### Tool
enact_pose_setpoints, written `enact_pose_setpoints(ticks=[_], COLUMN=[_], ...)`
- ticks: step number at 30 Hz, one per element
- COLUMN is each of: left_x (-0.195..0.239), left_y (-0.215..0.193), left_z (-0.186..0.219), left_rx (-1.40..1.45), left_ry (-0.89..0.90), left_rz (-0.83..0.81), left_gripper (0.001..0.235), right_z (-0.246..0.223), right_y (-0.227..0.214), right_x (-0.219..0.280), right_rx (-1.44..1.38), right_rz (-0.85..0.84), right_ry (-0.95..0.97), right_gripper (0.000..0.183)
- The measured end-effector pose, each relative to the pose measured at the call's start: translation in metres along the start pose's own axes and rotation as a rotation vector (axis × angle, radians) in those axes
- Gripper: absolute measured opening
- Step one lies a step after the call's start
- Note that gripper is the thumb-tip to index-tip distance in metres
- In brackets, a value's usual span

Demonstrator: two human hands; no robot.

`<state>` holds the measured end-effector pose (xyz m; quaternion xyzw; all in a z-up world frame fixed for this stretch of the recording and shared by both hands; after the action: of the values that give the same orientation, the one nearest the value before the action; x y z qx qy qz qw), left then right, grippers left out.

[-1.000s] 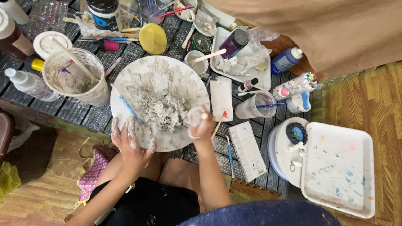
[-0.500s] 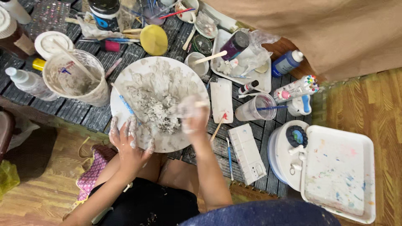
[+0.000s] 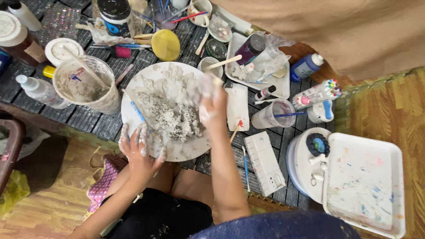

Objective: The person kneads and mixes a gray clay-like substance on a white plate using both hands. They occasionally use a wooden stick to scrape and incorporate the material. The person continues to press and fold the mixture throughout the clip.

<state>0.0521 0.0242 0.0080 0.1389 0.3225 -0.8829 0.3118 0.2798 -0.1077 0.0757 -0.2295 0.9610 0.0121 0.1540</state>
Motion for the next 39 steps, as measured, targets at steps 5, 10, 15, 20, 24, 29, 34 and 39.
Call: enact_pose_setpoints(ticks=[5, 10, 15, 20, 24, 29, 34, 39], left_x=[-0.011, -0.024, -0.025, -0.025, -0.032, -0.035, -0.036, -0.038], left_y=[-0.009, -0.016, -0.015, -0.014, -0.017, -0.022, -0.019, -0.019], left_z=[0.007, 0.010, -0.004, -0.011, -0.005, 0.000, -0.008, -0.006], left_rx=[0.002, -0.015, -0.073, -0.123, -0.112, -0.061, 0.014, 0.005], left_ry=[0.043, 0.110, 0.122, 0.112, 0.097, 0.124, 0.140, 0.141], left_rz=[-0.014, -0.062, -0.119, -0.143, -0.150, -0.159, -0.136, -0.142], left_gripper=[0.076, 0.067, 0.069, 0.065, 0.071, 0.071, 0.063, 0.060], right_z=[-0.021, -0.007, -0.028, -0.041, -0.068, -0.075, -0.054, -0.035], right_y=[0.032, 0.075, 0.088, 0.073, 0.059, 0.036, -0.032, 0.022], right_x=[-0.063, -0.067, -0.034, -0.016, 0.016, 0.076, 0.040, -0.016], right_rx=[0.557, 0.166, 0.514, 0.462, 0.640, 0.566, 0.051, 0.337], right_rz=[-0.157, -0.294, -0.283, -0.301, -0.300, -0.246, 0.090, -0.140], right_ry=[-0.235, 0.117, 0.030, 0.069, -0.183, -0.439, -0.151, -0.108], right_gripper=[0.031, 0.029, 0.033, 0.032, 0.030, 0.029, 0.019, 0.033])
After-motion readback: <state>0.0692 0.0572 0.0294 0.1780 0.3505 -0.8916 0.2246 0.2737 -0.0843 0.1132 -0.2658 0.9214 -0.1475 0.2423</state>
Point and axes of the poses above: each hand's wrist, its own x-axis away from the middle knuckle, its own y-axis out of the palm, z = x × y, the point moved 10 cm from there along -x, towards the middle knuckle, and after that the axes turned 10 degrees about x, right-handed, at the moved point
